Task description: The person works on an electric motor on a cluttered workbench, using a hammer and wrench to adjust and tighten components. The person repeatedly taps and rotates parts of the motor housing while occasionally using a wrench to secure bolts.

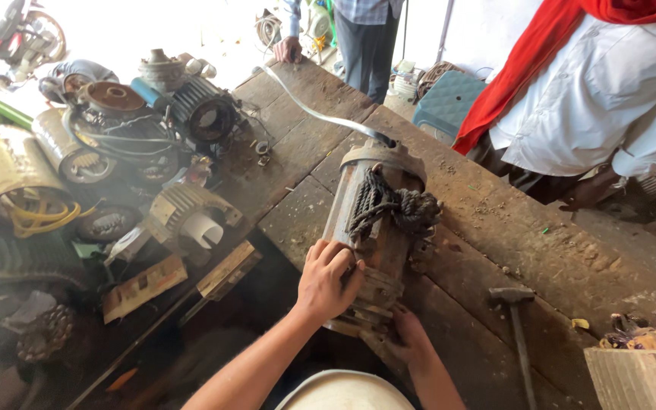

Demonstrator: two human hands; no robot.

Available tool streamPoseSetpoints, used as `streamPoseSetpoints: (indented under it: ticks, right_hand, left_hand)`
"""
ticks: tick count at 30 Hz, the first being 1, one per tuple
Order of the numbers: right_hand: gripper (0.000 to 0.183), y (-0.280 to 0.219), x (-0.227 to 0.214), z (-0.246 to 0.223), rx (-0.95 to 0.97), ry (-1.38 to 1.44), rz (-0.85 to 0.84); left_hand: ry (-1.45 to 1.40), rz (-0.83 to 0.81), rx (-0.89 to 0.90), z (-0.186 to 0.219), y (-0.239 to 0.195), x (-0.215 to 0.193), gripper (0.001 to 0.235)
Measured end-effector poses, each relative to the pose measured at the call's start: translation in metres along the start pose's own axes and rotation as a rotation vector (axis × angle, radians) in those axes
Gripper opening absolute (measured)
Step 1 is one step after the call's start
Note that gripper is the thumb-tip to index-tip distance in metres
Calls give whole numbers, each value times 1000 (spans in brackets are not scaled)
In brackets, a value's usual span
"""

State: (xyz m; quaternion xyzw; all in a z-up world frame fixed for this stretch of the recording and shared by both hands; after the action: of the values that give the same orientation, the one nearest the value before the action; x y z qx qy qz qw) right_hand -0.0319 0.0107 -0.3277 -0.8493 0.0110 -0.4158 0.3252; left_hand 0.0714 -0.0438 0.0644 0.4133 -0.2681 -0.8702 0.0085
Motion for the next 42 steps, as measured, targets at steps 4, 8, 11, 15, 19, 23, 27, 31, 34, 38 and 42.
streamPoseSetpoints:
  ticks: [4, 8, 11, 15, 19, 23, 27, 31, 34, 38, 42]
  right_hand:
    - [26, -2, -26, -28, -370, -403, 198]
    - [30, -17, -12, -45, -603, -402, 85]
    - [30, -21, -3, -45, -722, -352, 9]
    - [21, -13, -13, -36, -801, -316, 39]
    - [14, -6, -24, -27, -860, -371, 166]
    - [17, -11, -27, -25, -784, -381, 238]
    - [22, -5, -21, -19, -483, -212, 228]
    - [34, -13, -11, -8, -349, -125, 187]
    - [35, -4, -13, 0, -235, -69, 213]
    - [36, -7, -26, -3, -315, -140, 291]
    - [37, -4, -25, -4, -303, -53, 366]
  left_hand:
    - [2, -6, -6, -1, -3, -1, 14]
    - [-10, 4, -18, 0, -2, -1, 13]
    - [-6, 11, -12, 1, -3, -3, 13]
    - [6, 21, -7, 2, -4, -6, 14]
    - [8, 21, -1, 1, -4, -7, 15]
    - [5, 17, -17, -3, -8, -5, 14]
    - [1, 4, -19, -6, -6, -4, 15]
    - [2, 12, -5, -2, -9, -6, 14]
    - [9, 10, -6, -3, -5, -5, 14]
    - [18, 8, 26, 1, -2, -3, 15]
    - [41, -91, 44, 4, 0, 7, 17]
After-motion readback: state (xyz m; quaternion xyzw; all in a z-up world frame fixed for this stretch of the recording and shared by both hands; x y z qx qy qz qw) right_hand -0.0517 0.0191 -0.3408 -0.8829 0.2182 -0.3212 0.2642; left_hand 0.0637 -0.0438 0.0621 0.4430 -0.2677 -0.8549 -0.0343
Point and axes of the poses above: each hand's wrist, its own y-axis towards the middle knuckle, its own x-axis out of the palm, z = x × y, the point moved 10 cm from there along y, towards the middle knuckle, and after that the axes turned 8 degrees about -x, right-handed, at the moved point
